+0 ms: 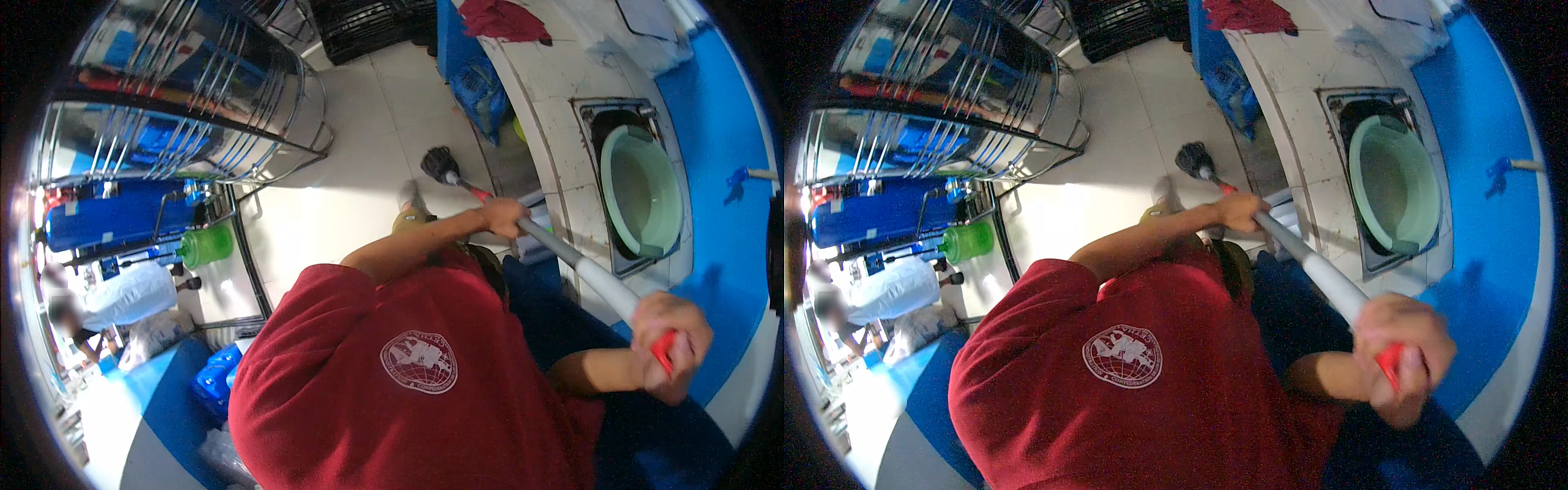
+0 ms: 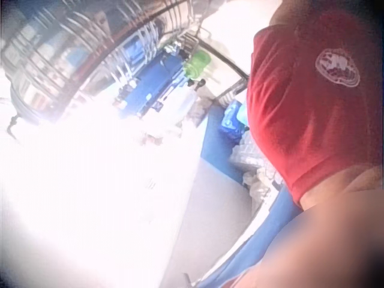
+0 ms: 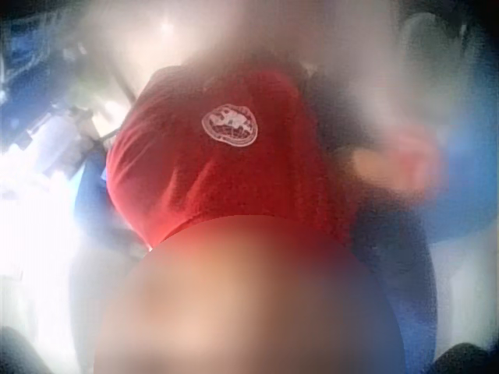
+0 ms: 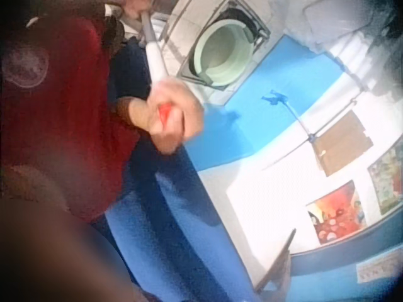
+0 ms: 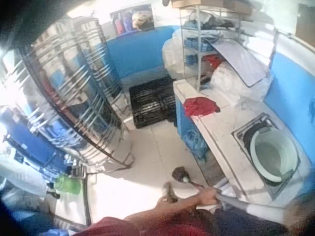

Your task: The person mops a tiled floor using a mop with a long handle. They move the mop back and forth across the floor, navigating around blue containers, a metal rack, and a washing machine.

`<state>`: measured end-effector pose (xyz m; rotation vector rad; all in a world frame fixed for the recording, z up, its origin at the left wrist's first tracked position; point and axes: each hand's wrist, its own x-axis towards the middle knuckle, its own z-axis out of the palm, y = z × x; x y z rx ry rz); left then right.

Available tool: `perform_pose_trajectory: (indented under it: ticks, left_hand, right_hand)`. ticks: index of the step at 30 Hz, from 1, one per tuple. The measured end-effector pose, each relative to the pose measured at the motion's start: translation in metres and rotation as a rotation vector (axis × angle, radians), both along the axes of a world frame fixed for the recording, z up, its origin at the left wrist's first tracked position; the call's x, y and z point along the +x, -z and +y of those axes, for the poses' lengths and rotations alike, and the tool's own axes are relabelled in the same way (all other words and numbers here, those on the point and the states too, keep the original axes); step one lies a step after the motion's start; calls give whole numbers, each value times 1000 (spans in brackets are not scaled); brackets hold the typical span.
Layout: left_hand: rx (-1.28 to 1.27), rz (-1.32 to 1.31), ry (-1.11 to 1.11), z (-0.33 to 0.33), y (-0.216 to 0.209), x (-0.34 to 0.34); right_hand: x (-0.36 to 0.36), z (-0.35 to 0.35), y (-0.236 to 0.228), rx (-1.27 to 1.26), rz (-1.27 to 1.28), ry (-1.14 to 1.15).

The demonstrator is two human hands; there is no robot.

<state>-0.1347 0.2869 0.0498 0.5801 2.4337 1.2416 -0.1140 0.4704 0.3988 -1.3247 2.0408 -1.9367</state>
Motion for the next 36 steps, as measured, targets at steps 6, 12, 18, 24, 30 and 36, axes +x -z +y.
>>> perform_pose_trajectory:
  ticks: [6,12,18,24,30,36]
  left_hand:
    - [-94,-171,390,70,-25,31]
    - [-207,-6,339,24,-5,46]
    - [-176,-137,290,-119,12,16]
    - [-150,112,146,-256,55,-13]
    - [-216,90,89,-317,60,-43]
    - [-296,-41,209,-332,64,-52]
  right_hand:
    - [28,67,-4,-220,-23,-311]
    - [65,43,21,-140,90,448]
    - [52,-58,63,-404,-63,94]
    - [42,-191,109,-508,-294,222]
    - [29,-277,147,-598,-292,412]
    - [44,-292,157,-551,-312,512]
